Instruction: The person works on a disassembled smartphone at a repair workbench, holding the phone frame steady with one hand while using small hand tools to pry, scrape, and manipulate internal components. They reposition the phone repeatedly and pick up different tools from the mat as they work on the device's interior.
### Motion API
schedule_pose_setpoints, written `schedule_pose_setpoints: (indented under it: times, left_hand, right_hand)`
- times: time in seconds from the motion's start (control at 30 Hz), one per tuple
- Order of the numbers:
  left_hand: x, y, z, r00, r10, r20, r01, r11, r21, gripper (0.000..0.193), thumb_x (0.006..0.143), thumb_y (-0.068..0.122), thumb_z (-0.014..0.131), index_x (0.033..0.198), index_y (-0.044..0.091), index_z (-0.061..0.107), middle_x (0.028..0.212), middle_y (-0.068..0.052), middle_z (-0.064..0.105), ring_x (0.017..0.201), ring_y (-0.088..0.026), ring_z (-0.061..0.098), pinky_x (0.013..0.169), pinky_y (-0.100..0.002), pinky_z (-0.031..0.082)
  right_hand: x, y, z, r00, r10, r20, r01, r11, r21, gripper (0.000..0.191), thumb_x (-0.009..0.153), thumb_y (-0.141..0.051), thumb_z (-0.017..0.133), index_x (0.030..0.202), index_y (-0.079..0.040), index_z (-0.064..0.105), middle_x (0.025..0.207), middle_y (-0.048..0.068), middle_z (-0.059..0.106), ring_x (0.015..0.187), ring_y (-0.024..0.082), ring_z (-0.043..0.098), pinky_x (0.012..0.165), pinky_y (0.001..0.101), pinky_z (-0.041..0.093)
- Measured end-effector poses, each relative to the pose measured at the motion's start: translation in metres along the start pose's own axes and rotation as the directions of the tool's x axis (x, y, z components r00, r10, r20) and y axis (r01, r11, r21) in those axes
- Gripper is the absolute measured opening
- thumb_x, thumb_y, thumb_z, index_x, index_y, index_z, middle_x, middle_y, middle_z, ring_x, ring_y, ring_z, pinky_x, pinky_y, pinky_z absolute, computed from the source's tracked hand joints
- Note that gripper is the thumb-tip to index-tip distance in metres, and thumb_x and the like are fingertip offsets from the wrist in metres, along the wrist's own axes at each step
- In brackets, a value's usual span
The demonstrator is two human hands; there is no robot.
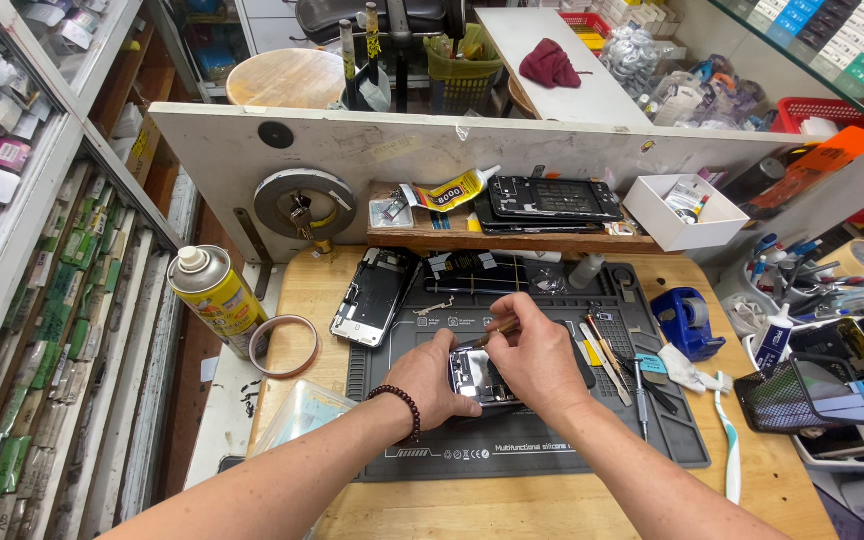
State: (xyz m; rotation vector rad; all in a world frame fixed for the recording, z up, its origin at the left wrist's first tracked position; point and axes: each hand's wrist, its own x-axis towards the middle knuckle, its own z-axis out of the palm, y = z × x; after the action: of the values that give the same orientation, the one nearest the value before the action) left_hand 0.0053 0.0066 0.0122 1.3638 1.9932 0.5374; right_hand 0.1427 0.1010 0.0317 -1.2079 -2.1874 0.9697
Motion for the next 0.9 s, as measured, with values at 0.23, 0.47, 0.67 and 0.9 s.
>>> schedule_pose_setpoints:
  times: [0.23, 0.47, 0.67, 0.9]
  left_hand:
    - [-0.003, 0.003, -0.003, 1.000, -0.013, 0.012, 0.013, 1.000, 0.005, 0.088, 0.061, 0.033, 0.097, 0.131, 0.005, 0.052, 0.123, -0.018, 0.069, 0.117, -0.032, 0.066, 0.100, -0.041, 0.052]
    - [-0.003, 0.003, -0.003, 1.000, -0.010, 0.004, 0.010, 1.000, -0.001, 0.089, 0.060, 0.033, 0.097, 0.132, 0.006, 0.052, 0.123, -0.017, 0.068, 0.117, -0.033, 0.066, 0.099, -0.041, 0.052]
    - [-0.009, 0.001, 0.002, 0.997, 0.020, -0.071, -0.021, 0.999, -0.024, 0.083, 0.061, 0.029, 0.096, 0.129, 0.004, 0.055, 0.125, -0.016, 0.066, 0.118, -0.034, 0.064, 0.099, -0.042, 0.052]
    - [-0.017, 0.006, 0.004, 0.995, -0.020, -0.101, 0.017, 0.999, -0.029, 0.076, 0.064, 0.027, 0.094, 0.127, 0.006, 0.058, 0.130, -0.010, 0.063, 0.122, -0.031, 0.061, 0.100, -0.043, 0.050]
  right_hand:
    - [0.001, -0.004, -0.002, 1.000, -0.007, -0.004, 0.007, 1.000, -0.002, 0.026, 0.084, -0.006, 0.067, 0.111, -0.007, 0.063, 0.095, 0.006, 0.079, 0.088, 0.018, 0.079, 0.080, 0.0317, 0.061]
    - [-0.002, -0.004, -0.002, 0.998, -0.058, 0.010, 0.058, 0.998, -0.015, 0.026, 0.084, -0.005, 0.065, 0.110, -0.006, 0.063, 0.095, 0.007, 0.079, 0.087, 0.021, 0.079, 0.079, 0.0329, 0.062]
    - [-0.004, -0.008, 0.000, 0.996, -0.085, -0.034, 0.082, 0.992, -0.099, 0.021, 0.085, -0.008, 0.068, 0.105, -0.005, 0.064, 0.090, 0.012, 0.078, 0.083, 0.027, 0.078, 0.075, 0.0373, 0.061]
    - [0.001, -0.018, -0.001, 0.958, -0.286, 0.021, 0.279, 0.913, -0.298, 0.011, 0.085, -0.013, 0.068, 0.089, -0.004, 0.066, 0.077, 0.017, 0.073, 0.076, 0.039, 0.072, 0.068, 0.0471, 0.058]
